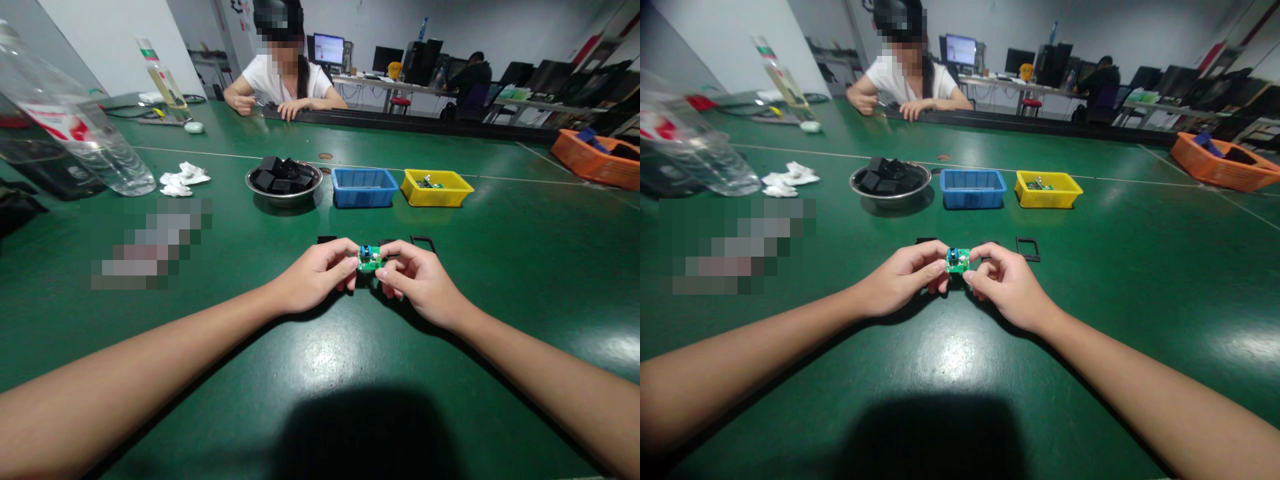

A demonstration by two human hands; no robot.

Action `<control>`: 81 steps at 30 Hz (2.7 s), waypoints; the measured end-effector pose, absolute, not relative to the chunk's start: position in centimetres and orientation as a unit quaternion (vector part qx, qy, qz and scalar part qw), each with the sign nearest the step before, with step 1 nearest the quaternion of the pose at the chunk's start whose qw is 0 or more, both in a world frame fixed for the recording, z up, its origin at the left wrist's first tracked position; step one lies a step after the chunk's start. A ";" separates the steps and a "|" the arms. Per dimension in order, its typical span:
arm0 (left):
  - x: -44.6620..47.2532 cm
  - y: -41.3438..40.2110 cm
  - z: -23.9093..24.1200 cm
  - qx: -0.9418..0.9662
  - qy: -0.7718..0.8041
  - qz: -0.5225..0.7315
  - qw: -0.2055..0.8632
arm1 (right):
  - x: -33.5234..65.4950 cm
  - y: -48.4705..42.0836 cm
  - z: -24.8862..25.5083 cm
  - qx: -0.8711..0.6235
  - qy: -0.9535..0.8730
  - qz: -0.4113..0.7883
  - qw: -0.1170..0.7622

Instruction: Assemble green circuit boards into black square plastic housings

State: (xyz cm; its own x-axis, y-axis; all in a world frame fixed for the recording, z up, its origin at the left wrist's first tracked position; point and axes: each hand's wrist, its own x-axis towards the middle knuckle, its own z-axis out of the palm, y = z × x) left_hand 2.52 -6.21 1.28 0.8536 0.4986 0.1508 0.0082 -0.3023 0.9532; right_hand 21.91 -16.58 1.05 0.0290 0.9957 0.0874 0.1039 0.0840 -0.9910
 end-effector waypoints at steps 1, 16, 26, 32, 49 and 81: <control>2.5 -6.2 1.3 0.777 0.164 0.217 0.568 | 21.9 -16.6 1.1 -0.512 -0.537 0.443 0.503; 2.5 -6.2 1.2 0.782 0.159 0.216 0.563 | 21.8 -16.5 1.1 -0.514 -0.533 0.446 0.503; 2.5 -6.3 1.3 0.780 0.164 0.215 0.564 | 21.8 -16.6 1.1 -0.516 -0.537 0.442 0.500; 2.5 -6.3 1.3 0.781 0.165 0.216 0.563 | 21.8 -16.6 1.1 -0.519 -0.543 0.437 0.496; 2.5 -6.3 1.3 0.786 0.170 0.216 0.554 | 21.8 -16.6 1.1 -0.524 -0.542 0.435 0.493; 2.7 -6.2 1.3 0.788 0.165 0.216 0.553 | 21.9 -16.4 0.9 -0.511 -0.537 0.443 0.504</control>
State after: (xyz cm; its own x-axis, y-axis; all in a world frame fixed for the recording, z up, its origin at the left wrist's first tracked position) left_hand 2.67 -6.25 1.33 0.8521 0.4991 0.1574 0.0215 -0.3339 0.9424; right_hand 21.86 -16.45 0.91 0.0303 0.9956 0.0886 0.1016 0.0852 -0.9912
